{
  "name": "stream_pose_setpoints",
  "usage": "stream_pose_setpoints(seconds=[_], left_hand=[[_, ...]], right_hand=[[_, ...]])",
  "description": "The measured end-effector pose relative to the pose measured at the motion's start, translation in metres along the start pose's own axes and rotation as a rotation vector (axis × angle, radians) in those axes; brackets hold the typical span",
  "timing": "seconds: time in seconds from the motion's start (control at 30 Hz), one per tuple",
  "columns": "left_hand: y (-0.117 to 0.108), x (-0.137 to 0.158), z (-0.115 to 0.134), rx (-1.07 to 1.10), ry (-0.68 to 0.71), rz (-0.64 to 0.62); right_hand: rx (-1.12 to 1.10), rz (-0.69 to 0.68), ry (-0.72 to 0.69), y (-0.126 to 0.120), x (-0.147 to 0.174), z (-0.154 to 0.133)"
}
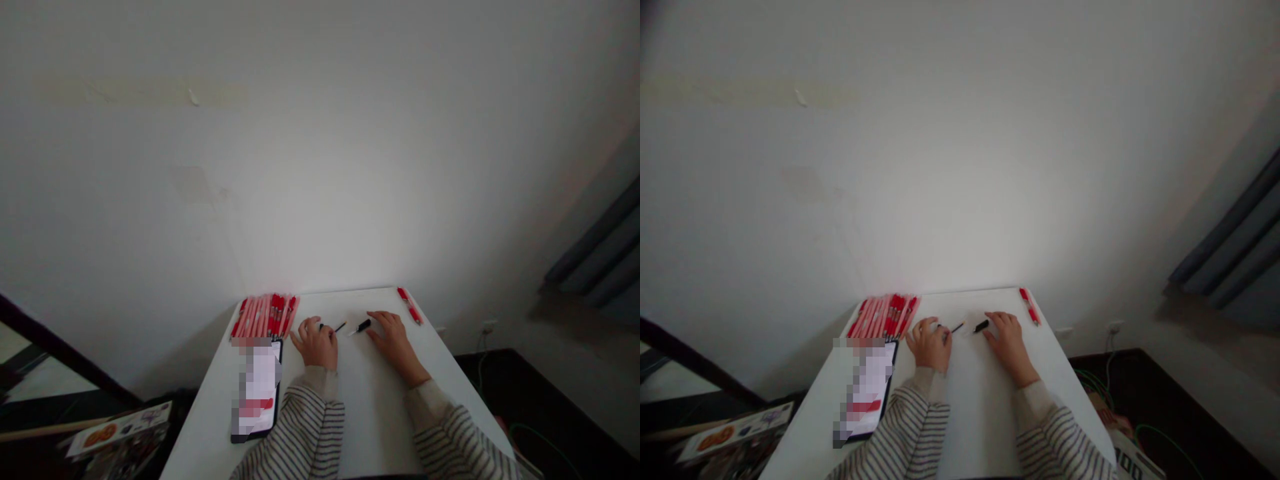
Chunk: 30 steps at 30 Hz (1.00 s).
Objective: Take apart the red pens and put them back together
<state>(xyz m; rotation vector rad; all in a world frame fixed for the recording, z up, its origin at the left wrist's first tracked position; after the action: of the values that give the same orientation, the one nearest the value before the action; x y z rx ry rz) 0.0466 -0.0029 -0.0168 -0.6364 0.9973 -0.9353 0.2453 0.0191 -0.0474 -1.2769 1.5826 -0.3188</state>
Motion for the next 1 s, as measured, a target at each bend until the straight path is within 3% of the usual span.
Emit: stream_pose_setpoints(seconds=[0.23, 0.4, 0.83, 1.0], left_hand=[[0.000, 0.001, 0.005, 0.115, 0.089, 0.007], [-0.002, 0.003, 0.010, 0.153, 0.125, -0.038], [0.003, 0.003, 0.010, 0.186, 0.175, -0.073], [0.000, 0.000, 0.006, 0.142, 0.126, -0.077]], right_hand=[[-0.059, 0.109, -0.126, -0.009, 0.000, -0.017], [-0.047, 0.102, -0.171, -0.007, 0.002, -0.027], [-0.080, 0.039, -0.171, -0.004, 0.001, -0.030], [-0.092, 0.054, -0.153, -0.001, 0.002, -0.024]])
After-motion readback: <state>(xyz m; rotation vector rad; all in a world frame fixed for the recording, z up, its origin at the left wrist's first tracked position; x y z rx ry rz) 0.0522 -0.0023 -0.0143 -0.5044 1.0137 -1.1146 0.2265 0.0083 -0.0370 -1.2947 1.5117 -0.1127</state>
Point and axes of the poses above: each hand's wrist, its own x-axis away from the middle knuckle, its own y-axis out of the palm, z = x × y, the point moved 3 cm from there along -x, towards the middle knuckle, and after that the axes turned 1 degree about -y, right-handed, at the moved point
